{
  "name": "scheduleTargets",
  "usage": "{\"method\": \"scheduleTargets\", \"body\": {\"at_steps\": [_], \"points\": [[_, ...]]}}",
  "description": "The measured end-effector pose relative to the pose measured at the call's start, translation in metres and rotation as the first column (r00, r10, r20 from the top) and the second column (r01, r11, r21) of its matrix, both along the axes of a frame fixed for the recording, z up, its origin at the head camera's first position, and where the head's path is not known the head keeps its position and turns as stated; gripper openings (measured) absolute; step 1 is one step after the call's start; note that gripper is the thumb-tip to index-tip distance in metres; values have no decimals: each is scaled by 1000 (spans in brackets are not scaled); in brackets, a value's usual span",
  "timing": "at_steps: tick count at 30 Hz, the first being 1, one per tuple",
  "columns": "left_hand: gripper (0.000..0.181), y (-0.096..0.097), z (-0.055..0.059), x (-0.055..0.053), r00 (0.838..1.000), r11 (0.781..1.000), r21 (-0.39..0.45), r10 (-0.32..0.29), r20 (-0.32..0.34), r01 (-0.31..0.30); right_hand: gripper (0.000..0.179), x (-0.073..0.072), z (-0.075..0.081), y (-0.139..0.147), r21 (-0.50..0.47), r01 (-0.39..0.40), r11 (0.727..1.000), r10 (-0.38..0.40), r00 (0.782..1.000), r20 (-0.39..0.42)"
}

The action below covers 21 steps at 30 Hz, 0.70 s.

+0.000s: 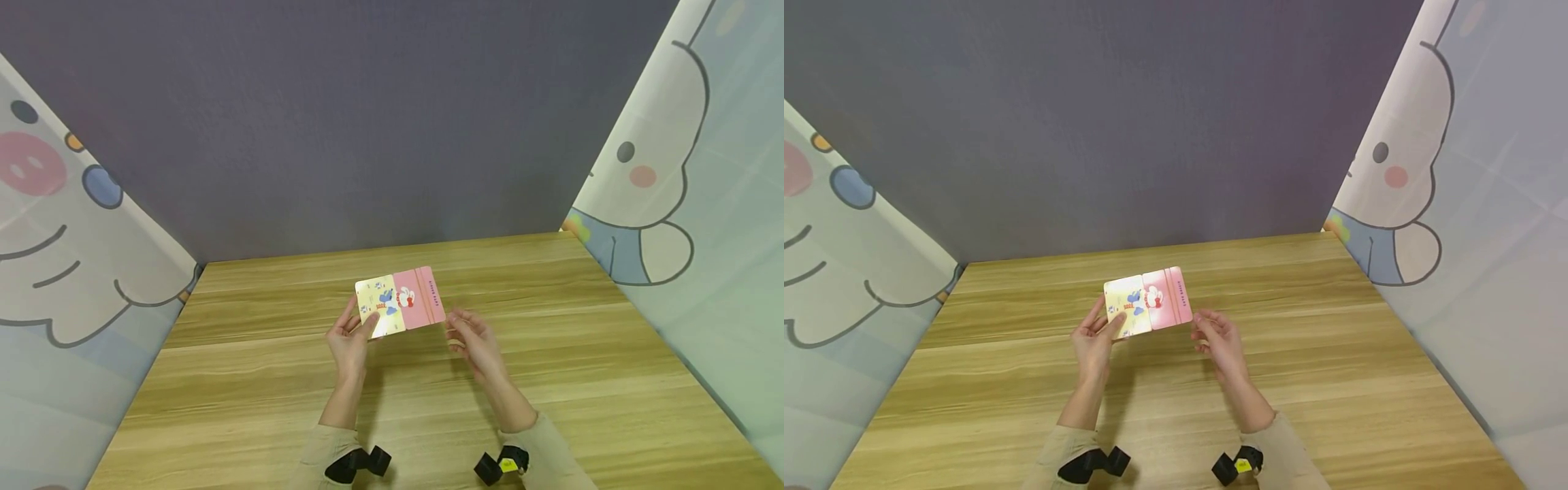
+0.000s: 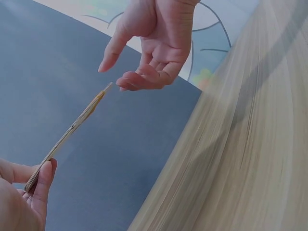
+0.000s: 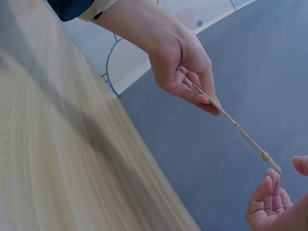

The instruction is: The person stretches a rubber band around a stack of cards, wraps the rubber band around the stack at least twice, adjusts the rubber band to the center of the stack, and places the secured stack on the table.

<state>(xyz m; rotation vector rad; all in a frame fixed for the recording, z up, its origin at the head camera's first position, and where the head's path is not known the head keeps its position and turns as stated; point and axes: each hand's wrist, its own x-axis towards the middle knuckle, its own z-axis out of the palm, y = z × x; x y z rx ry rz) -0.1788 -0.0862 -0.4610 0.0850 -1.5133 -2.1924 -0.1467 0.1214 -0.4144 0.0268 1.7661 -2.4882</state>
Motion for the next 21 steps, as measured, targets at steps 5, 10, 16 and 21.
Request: {"method": "scheduleTargets", "body": {"at_steps": [5,10,16,21], "points": [[51,4,3,-3,999,999,-37,27,40,-26,27,-2,-2,-4,-14,2,1000,-1,995,103],[54,-2,-30,-18,999,999,-33,-25,-29,24,16,-5,-4,-8,-50,-4,999,12,986,168],[55,-4,-52,-29,999,999,-22,-37,-39,36,17,-6,-5,-11,-53,-1,999,11,983,186],[52,0,-24,-14,999,999,-11,-38,-25,38,18,-5,-7,-13,-38,9,999,-2,984,180]]}}
